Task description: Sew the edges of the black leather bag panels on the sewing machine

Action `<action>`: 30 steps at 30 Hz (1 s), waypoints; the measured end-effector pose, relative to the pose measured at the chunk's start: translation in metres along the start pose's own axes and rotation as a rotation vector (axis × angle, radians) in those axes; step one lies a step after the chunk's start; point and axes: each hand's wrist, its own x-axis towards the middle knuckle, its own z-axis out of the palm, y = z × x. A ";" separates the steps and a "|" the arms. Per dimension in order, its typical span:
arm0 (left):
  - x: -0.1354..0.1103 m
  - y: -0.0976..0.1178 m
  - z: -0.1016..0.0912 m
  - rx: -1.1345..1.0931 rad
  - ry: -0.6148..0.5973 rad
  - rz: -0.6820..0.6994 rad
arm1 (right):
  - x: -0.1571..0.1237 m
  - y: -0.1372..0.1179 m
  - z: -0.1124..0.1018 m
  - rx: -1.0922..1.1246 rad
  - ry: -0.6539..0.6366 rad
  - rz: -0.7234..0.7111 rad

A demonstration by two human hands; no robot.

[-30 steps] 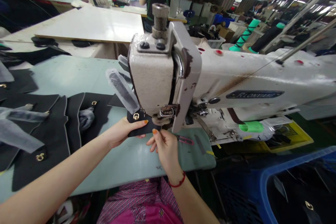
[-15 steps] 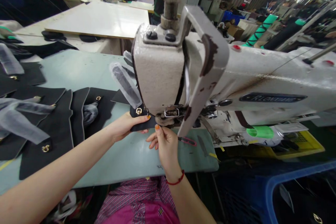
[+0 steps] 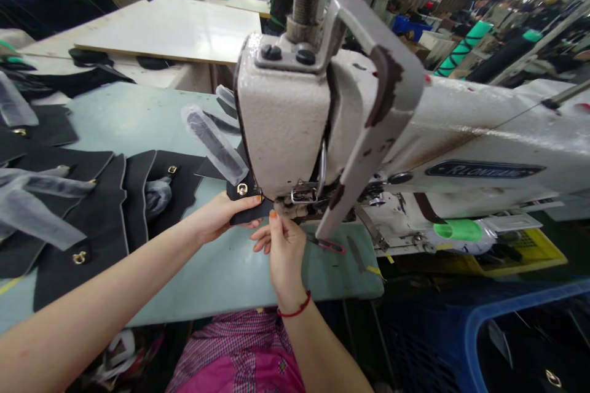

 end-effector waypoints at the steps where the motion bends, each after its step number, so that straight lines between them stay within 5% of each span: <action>1: -0.001 -0.001 0.000 -0.003 0.001 -0.006 | 0.000 0.001 0.000 0.003 -0.001 0.002; 15: -0.012 -0.026 0.003 -0.060 0.089 0.062 | -0.001 -0.007 -0.004 -0.021 -0.025 -0.017; 30: -0.041 -0.063 0.064 -0.426 0.362 0.212 | 0.002 -0.017 -0.028 -0.093 -0.106 0.041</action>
